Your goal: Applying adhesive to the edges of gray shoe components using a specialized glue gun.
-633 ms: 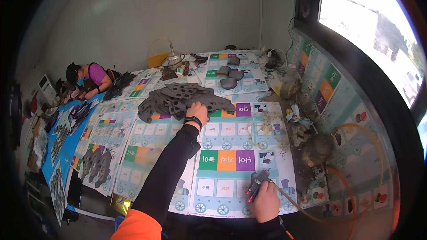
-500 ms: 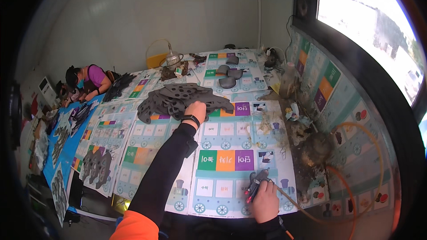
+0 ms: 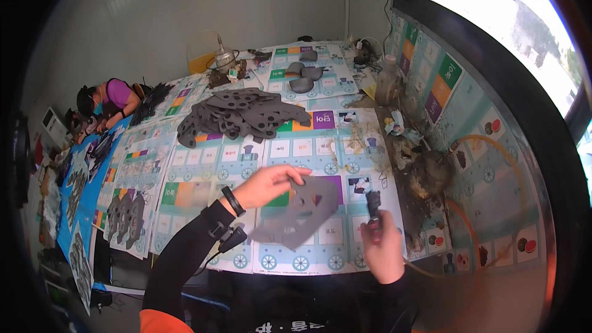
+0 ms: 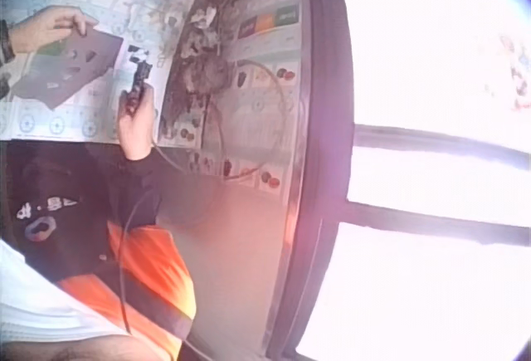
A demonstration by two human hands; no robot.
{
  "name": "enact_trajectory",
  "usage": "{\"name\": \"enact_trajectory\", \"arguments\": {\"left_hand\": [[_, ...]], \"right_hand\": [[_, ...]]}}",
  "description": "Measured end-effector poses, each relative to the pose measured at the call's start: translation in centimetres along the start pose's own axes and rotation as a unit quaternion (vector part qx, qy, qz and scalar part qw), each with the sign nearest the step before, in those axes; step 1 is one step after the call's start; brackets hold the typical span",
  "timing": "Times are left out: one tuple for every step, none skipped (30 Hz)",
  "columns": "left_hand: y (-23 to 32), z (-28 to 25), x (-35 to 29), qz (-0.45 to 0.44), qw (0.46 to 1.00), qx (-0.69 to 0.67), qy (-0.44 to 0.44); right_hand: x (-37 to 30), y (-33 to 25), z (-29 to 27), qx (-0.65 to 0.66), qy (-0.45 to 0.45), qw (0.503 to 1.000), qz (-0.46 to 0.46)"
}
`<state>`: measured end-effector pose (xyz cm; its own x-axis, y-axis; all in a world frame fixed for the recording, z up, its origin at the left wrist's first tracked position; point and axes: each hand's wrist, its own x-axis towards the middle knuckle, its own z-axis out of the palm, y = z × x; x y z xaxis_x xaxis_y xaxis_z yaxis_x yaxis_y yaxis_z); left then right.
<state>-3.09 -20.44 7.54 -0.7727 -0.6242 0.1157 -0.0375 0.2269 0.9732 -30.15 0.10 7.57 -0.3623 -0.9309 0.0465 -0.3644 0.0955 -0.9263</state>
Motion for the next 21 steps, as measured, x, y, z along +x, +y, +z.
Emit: {"name": "enact_trajectory", "arguments": {"left_hand": [[-0.3,0.8,-1.0,0.011,1.0,-0.02,-0.003],[-0.5,1.5,-2.2,0.019,0.988,0.15,0.044],[-0.3,2.3,-3.3,0.025,0.945,0.313,0.088],[0.1,3.1,-4.4,0.045,0.911,0.38,0.152],[0.8,3.9,-6.0,0.046,0.915,0.372,0.15],[1.7,4.9,-8.0,-0.038,0.891,0.433,0.128],[2.4,6.2,-9.9,-0.111,0.859,0.487,0.111],[3.0,8.2,-11.7,-0.127,0.859,0.486,0.1],[3.5,10.1,-13.1,-0.118,0.859,0.487,0.106],[3.6,11.7,-14.0,-0.139,0.859,0.485,0.089],[3.5,13.0,-14.8,-0.139,0.86,0.484,0.085],[3.1,13.7,-15.0,-0.151,0.859,0.482,0.084],[2.7,14.0,-15.1,-0.144,0.859,0.483,0.094],[2.4,14.2,-15.3,-0.156,0.857,0.48,0.103],[2.1,14.1,-15.3,-0.168,0.855,0.478,0.113],[2.0,14.0,-15.4,-0.177,0.864,0.456,0.115],[1.9,13.8,-15.5,-0.178,0.867,0.451,0.115],[1.9,13.5,-15.6,-0.159,0.888,0.414,0.122],[2.0,13.3,-15.7,-0.176,0.905,0.373,0.107],[1.9,13.0,-15.7,-0.137,0.916,0.345,0.152],[1.7,12.9,-15.7,-0.104,0.92,0.334,0.175]], "right_hand": [[-0.2,-1.3,-1.1,0.126,-0.001,0.991,0.049],[-0.6,-2.8,-2.0,0.227,0.023,0.973,0.026],[-1.0,-4.2,-2.8,0.326,0.044,0.944,0.007],[-1.5,-5.6,-3.7,0.326,0.087,0.941,-0.018],[-1.9,-7.0,-4.4,0.339,0.111,0.932,-0.06],[-1.9,-8.2,-5.1,0.366,0.132,0.918,-0.082],[-1.9,-9.2,-5.5,0.388,0.146,0.904,-0.108],[-1.7,-10.0,-5.7,0.418,0.129,0.89,-0.132],[-1.4,-10.7,-5.8,0.447,0.113,0.873,-0.157],[-1.3,-11.2,-5.8,0.442,0.115,0.876,-0.154],[-1.1,-11.6,-5.6,0.427,0.091,0.886,-0.153],[-1.0,-12.1,-5.4,0.412,0.065,0.896,-0.151],[-0.9,-12.5,-5.2,0.406,0.064,0.9,-0.147],[-0.8,-12.8,-5.0,0.366,0.019,0.919,-0.146],[-0.7,-13.2,-4.8,0.333,-0.031,0.931,-0.145],[-0.6,-13.5,-4.7,0.309,-0.068,0.939,-0.134],[-0.6,-13.7,-4.5,0.29,-0.067,0.945,-0.134],[-0.7,-13.7,-4.4,0.237,-0.103,0.961,-0.102],[-0.7,-13.7,-4.4,0.193,-0.145,0.968,-0.069],[-0.6,-13.4,-4.2,0.174,-0.185,0.966,-0.036],[-0.4,-13.0,-4.2,0.143,-0.233,0.962,0.006]]}}
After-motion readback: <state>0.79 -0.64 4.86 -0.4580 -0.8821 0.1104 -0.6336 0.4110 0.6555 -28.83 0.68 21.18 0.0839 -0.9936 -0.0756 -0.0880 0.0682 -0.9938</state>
